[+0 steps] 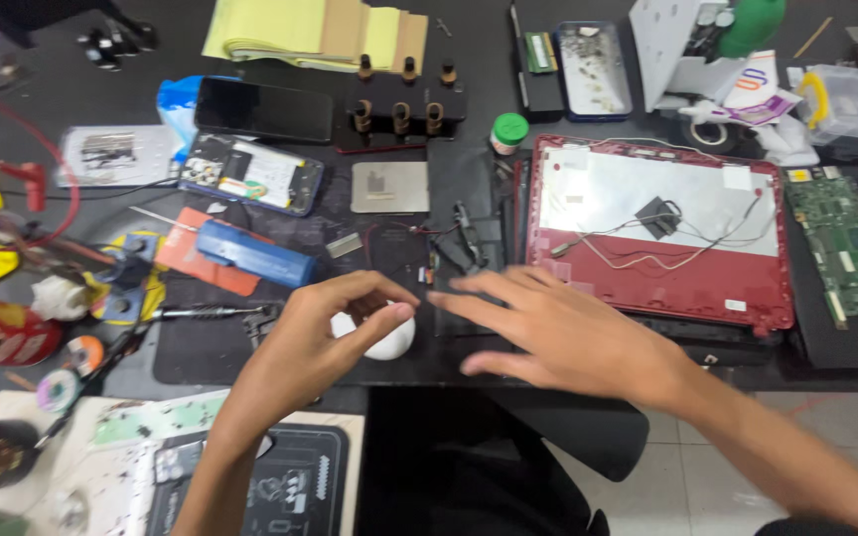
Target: The person manipulates a red laptop screen panel by hand and with tweezers, routing internal wires and adjusting components within the frame.
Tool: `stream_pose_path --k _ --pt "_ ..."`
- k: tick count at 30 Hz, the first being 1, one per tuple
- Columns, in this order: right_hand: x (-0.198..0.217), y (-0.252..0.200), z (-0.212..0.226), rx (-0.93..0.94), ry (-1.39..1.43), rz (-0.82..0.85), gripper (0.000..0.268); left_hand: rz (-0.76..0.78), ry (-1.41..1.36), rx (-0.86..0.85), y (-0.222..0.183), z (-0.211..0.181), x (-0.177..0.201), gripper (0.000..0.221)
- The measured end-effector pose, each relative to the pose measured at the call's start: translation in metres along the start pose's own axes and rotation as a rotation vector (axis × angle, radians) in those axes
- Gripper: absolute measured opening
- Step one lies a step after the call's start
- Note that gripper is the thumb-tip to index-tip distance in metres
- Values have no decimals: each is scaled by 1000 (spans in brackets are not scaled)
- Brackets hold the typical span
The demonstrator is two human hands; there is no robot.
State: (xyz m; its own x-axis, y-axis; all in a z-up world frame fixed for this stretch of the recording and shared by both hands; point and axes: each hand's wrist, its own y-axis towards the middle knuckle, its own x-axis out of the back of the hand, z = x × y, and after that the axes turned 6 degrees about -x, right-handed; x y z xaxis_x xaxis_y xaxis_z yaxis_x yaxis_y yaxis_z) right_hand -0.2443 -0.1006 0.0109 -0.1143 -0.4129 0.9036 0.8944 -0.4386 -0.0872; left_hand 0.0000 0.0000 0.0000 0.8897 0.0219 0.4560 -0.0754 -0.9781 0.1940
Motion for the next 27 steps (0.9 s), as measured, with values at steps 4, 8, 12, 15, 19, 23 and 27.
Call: stream_pose_path --k 4,8,12,15,19,23,27 --pt "0 -57 -29 -215 128 -281 61 80 -51 130 32 5 -39 27" --pt "1 -96 -68 -556 161 -578 54 34 -104 -2 70 17 -78 27" --pt "-1 -124 -112 -934 224 -732 55 -24 -48 79 98 34 -104 33" --pt "-10 -135 -140 -777 -86 -938 55 -61 -48 112 115 47 -120 43" --pt "-22 -137 -155 -923 -113 -886 67 -75 -15 110 127 61 -137 49" --pt "-27 -135 -167 -924 -10 -927 65 -117 -1 95 135 69 -147 50" --pt "-31 -135 -177 -873 278 -1023 62 -145 -59 185 137 76 -142 37"
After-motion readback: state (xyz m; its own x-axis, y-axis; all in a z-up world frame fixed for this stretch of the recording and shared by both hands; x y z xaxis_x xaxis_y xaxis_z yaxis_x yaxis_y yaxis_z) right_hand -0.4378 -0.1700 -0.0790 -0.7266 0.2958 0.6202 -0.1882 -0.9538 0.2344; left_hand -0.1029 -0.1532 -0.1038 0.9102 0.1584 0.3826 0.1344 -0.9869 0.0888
